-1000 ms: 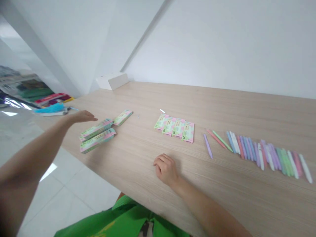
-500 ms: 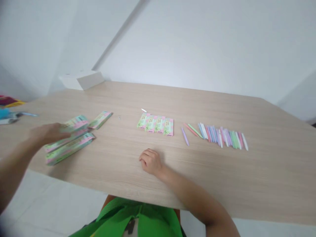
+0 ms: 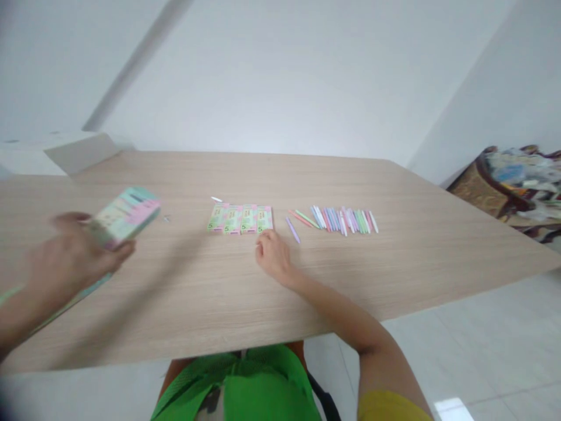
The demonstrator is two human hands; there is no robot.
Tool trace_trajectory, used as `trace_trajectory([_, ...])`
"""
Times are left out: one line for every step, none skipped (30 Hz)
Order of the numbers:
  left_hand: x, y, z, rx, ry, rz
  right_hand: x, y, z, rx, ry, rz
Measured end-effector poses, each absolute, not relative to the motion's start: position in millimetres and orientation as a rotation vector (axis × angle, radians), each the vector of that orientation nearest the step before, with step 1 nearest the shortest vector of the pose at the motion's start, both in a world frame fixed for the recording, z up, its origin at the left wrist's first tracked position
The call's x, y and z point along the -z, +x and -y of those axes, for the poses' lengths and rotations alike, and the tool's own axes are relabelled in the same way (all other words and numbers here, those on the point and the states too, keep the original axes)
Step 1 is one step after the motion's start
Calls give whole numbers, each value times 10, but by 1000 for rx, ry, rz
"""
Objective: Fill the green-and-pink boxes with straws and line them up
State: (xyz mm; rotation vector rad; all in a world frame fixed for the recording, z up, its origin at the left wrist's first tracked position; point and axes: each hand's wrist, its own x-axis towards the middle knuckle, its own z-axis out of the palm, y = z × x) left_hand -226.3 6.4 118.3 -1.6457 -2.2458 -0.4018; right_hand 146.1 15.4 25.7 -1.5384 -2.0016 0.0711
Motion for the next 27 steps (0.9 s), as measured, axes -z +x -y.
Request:
trace_trajectory([-1085,-2038,-46,316,-1778,2224,-327,1629,-225,-36,-1686,1919])
trace_trajectory([-991,-1812,-17,270,-1939,2119,-381,1794,-305,-5,-1838,1827])
trace_trajectory([-899,-1595,11,252,-2096,1993,-418,1948,-391,2,-1980,1759])
trace_trajectory([-806,-1396,30,267,-2206,1905,-439,2084,-477,-21,-2133,1712])
trace_trajectory([-710,-1221,38,342,-2298,1796,-444,2196,-559,-32,-2198,1674])
trace_trajectory([-612,-1070,35,436,-2362,1679,-437,2282,-633,-46,-2250,1655])
trace_trajectory([-513,-943,23,511,-2394,1588,-418,2341,-696,-63,-2289,1650])
trace_trajectory([-413,-835,5,564,-2415,1525,-390,2376,-748,-78,-2312,1655])
trace_trajectory([-316,-744,-13,606,-2427,1482,-355,2390,-790,-93,-2337,1669])
trace_trajectory([-224,-667,-29,630,-2433,1443,-315,2385,-822,-109,-2358,1693])
trace_trajectory([-140,-603,-43,646,-2431,1402,-270,2367,-847,-125,-2373,1725])
trace_trajectory([-64,-551,-53,663,-2422,1348,-222,2337,-868,-140,-2383,1761])
trace_trajectory([2,-510,-60,679,-2410,1279,-173,2300,-885,-152,-2391,1797])
trace_trajectory([56,-482,-67,697,-2397,1200,-124,2256,-902,-162,-2402,1827])
trace_trajectory([99,-465,-73,715,-2387,1117,-76,2210,-919,-167,-2418,1845])
trace_trajectory([132,-458,-81,733,-2382,1040,-32,2163,-936,-168,-2444,1845])
trace_trajectory([155,-460,-91,747,-2384,977,7,2120,-952,-165,-2476,1831])
trace_trajectory([171,-468,-103,757,-2395,929,39,2083,-969,-162,-2509,1812])
trace_trajectory([181,-481,-116,766,-2412,894,60,2057,-985,-163,-2540,1792])
trace_trajectory([187,-497,-130,772,-2435,871,70,2045,-1001,-170,-2565,1776])
trace_trajectory([190,-514,-142,778,-2461,858,67,2048,-1016,-184,-2585,1767])
trace_trajectory([193,-530,-153,783,-2486,854,53,2069,-1032,-203,-2595,1770])
trace_trajectory([196,-545,-160,787,-2509,862,27,2105,-1049,-222,-2593,1786])
trace_trajectory([198,-557,-165,791,-2527,885,-9,2156,-1068,-234,-2580,1814])
trace_trajectory([200,-566,-166,793,-2542,920,-52,2217,-1090,-235,-2558,1849])
trace_trajectory([201,-572,-165,792,-2555,960,-101,2285,-1117,-225,-2531,1888])
trace_trajectory([200,-575,-162,789,-2567,999,-153,2356,-1149,-205,-2509,1922])
